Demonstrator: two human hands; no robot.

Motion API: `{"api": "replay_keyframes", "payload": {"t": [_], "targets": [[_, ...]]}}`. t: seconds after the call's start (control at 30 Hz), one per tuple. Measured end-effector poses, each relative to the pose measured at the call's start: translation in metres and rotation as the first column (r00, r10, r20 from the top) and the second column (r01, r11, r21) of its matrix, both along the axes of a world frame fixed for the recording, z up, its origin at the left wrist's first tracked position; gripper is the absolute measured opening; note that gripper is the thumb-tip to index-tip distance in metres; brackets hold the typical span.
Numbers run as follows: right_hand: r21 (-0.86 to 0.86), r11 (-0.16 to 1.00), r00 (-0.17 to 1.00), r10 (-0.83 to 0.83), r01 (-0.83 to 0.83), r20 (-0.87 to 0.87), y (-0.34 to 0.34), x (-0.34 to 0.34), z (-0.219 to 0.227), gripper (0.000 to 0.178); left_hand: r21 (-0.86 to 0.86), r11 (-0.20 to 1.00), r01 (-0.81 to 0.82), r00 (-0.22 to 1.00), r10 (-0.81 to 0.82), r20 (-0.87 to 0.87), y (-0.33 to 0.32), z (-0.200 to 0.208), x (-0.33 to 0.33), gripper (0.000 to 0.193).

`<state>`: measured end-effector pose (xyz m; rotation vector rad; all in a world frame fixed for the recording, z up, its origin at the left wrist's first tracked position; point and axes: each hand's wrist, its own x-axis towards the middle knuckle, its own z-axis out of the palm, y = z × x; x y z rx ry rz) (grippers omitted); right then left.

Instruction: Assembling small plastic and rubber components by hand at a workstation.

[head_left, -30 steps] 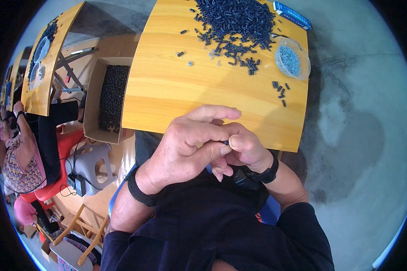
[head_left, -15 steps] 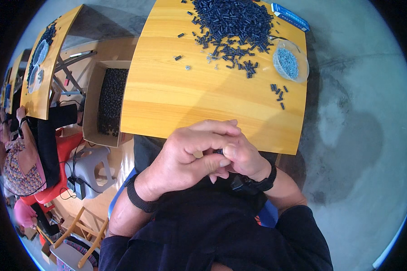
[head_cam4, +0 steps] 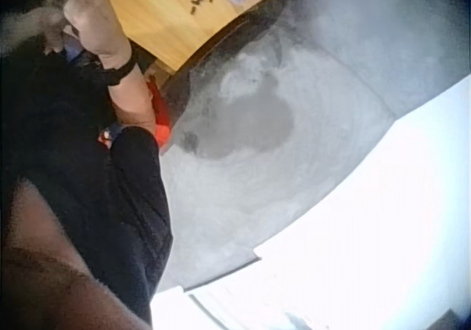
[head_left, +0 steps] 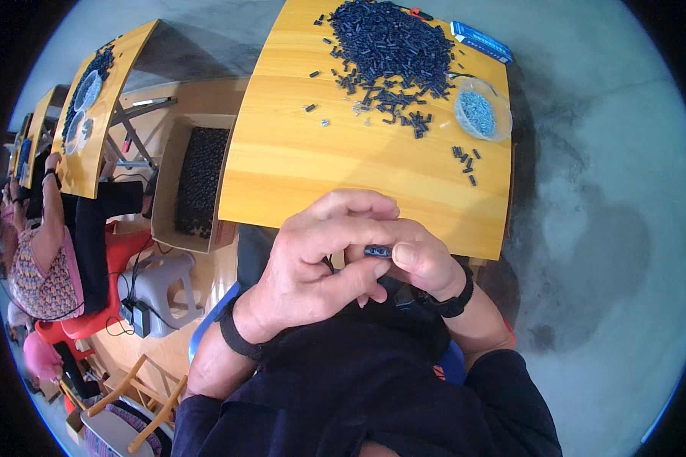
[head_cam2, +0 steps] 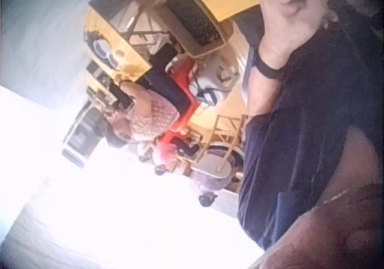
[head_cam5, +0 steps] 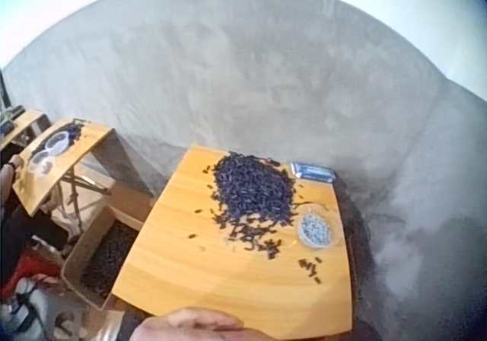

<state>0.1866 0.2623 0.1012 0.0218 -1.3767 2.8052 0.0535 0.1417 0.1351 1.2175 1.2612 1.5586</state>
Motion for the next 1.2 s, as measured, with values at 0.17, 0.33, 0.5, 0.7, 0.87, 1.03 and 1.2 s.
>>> {"api": "replay_keyframes", "payload": {"t": [0.17,0.33,0.5,0.7,0.87,1.03,1.2], "targets": [[0.073,0.997,0.998,-0.021,0.016,0.062,-0.008,0.003,0.012,0.038,-0.01,0.998,0.069,0.994,-0.068,0.089,-0.01,0.002,-0.004,0.019],[0.195,0.981,0.998,0.03,-0.02,-0.051,-0.012,0.005,0.009,0.036,-0.026,0.994,0.106,0.978,-0.099,0.181,-0.017,0.001,0.0,0.016],[0.267,0.964,0.998,0.018,-0.004,-0.052,-0.014,0.006,0.012,0.036,-0.011,0.989,0.149,0.965,-0.143,0.221,-0.02,0.003,-0.002,0.015],[0.296,0.955,0.996,0.024,0.003,-0.085,-0.015,0.01,0.01,0.03,0.029,0.995,0.096,0.994,-0.098,0.042,-0.021,0.003,-0.001,0.014],[0.403,0.901,0.974,-0.077,0.161,-0.215,-0.019,0.005,0.014,0.028,0.07,0.991,0.11,0.994,-0.109,-0.022,-0.019,0.004,0.001,0.017],[0.392,0.902,0.963,-0.084,0.183,-0.256,-0.017,0.008,-0.004,0.036,0.054,0.991,0.121,0.993,-0.121,-0.007,-0.017,-0.003,0.001,0.019],[0.235,0.971,0.991,-0.023,0.053,-0.13,-0.022,0.012,-0.001,0.039,-0.01,0.99,0.139,0.988,-0.138,0.063,-0.019,-0.003,-0.001,0.023]]}}
